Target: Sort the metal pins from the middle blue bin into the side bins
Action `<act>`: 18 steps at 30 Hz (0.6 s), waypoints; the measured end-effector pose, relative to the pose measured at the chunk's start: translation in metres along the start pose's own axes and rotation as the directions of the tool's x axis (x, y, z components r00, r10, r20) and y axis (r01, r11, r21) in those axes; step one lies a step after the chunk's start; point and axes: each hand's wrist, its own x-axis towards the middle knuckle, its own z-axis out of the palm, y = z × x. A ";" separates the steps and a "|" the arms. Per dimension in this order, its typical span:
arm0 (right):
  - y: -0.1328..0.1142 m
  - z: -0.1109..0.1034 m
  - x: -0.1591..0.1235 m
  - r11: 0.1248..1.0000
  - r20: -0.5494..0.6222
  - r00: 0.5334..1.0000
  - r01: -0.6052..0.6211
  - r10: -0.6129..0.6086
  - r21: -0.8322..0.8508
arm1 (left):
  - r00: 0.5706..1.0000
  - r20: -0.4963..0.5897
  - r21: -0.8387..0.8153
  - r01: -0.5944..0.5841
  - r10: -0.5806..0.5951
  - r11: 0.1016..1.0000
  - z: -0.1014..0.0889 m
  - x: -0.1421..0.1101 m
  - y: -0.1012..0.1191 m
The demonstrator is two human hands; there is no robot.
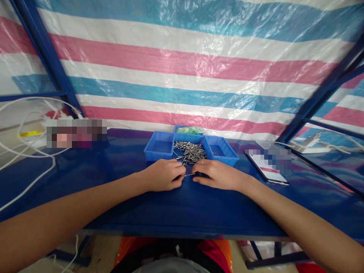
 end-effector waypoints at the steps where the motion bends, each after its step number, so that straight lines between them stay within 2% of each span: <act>1: 0.000 0.000 0.000 1.000 -0.003 1.000 0.001 -0.001 -0.009 | 1.000 0.002 0.003 -0.001 0.001 1.000 0.000 0.000 0.000; 18: -0.006 0.001 0.001 0.999 -0.071 0.997 -0.002 -0.001 -0.040 | 1.000 0.013 0.052 -0.017 0.017 0.998 -0.002 0.001 0.001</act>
